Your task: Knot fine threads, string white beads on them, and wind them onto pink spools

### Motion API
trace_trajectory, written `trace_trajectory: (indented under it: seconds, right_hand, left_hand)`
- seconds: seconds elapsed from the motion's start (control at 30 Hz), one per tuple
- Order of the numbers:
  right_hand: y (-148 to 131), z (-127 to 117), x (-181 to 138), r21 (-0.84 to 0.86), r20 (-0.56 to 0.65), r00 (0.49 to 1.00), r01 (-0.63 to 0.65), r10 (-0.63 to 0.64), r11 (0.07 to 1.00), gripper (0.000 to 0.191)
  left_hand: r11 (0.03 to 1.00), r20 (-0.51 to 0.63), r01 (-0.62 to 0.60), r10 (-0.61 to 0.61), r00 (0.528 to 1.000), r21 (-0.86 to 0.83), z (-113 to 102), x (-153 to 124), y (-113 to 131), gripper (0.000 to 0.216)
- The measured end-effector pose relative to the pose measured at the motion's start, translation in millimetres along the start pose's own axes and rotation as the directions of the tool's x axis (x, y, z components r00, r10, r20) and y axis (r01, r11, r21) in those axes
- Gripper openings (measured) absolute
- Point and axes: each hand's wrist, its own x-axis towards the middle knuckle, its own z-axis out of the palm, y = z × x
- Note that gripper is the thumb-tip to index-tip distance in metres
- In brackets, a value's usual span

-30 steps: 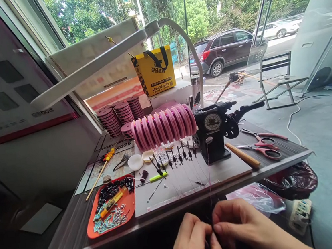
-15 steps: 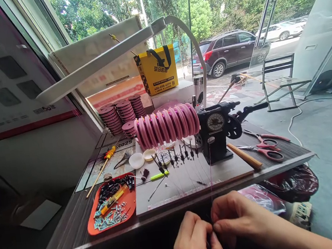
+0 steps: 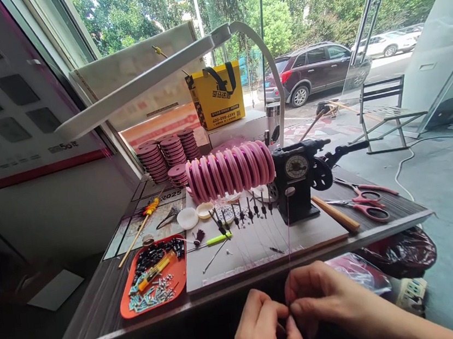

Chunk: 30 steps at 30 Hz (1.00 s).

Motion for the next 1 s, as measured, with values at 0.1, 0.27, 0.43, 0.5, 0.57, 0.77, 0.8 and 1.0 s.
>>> trace_trajectory:
  seconds: [0.1,0.27,0.43,0.5,0.57,0.77,0.8,1.0]
  right_hand:
    - [0,1,1,0.008,-0.014,1.000,0.004,-0.004,1.000,0.024]
    - [2,-1,2,0.028,-0.024,1.000,0.006,-0.006,1.000,0.026]
    - [3,0,3,0.015,-0.018,0.999,0.027,-0.027,1.000,0.024]
    - [3,1,4,0.001,-0.013,0.999,0.037,-0.037,0.999,0.022]
    - [3,2,3,-0.014,-0.012,0.999,0.049,-0.049,0.999,0.019]
    - [6,4,3,-0.067,-0.046,0.996,0.067,-0.070,0.995,0.012]
    - [6,4,3,-0.068,-0.048,0.996,0.070,-0.073,0.995,0.012]
    - [10,5,4,0.010,-0.022,0.994,0.104,-0.104,0.995,0.018]
  left_hand:
    - [1.000,-0.011,0.018,-0.018,1.000,-0.021,0,1,2,0.013]
    - [1.000,-0.013,0.018,-0.018,1.000,-0.012,-3,4,4,0.012]
    - [0.999,-0.006,0.034,-0.034,0.999,-0.024,-3,4,5,0.013]
    - [0.999,-0.009,0.036,-0.037,0.999,-0.028,-3,4,4,0.013]
    - [0.999,-0.015,0.030,-0.030,0.999,-0.022,-3,4,4,0.013]
    - [1.000,-0.055,-0.018,0.018,0.998,-0.002,1,4,1,0.014]
    - [1.000,-0.052,-0.007,0.007,0.999,-0.001,1,3,1,0.014]
    - [0.996,-0.032,0.088,-0.089,0.996,-0.016,0,2,3,0.012]
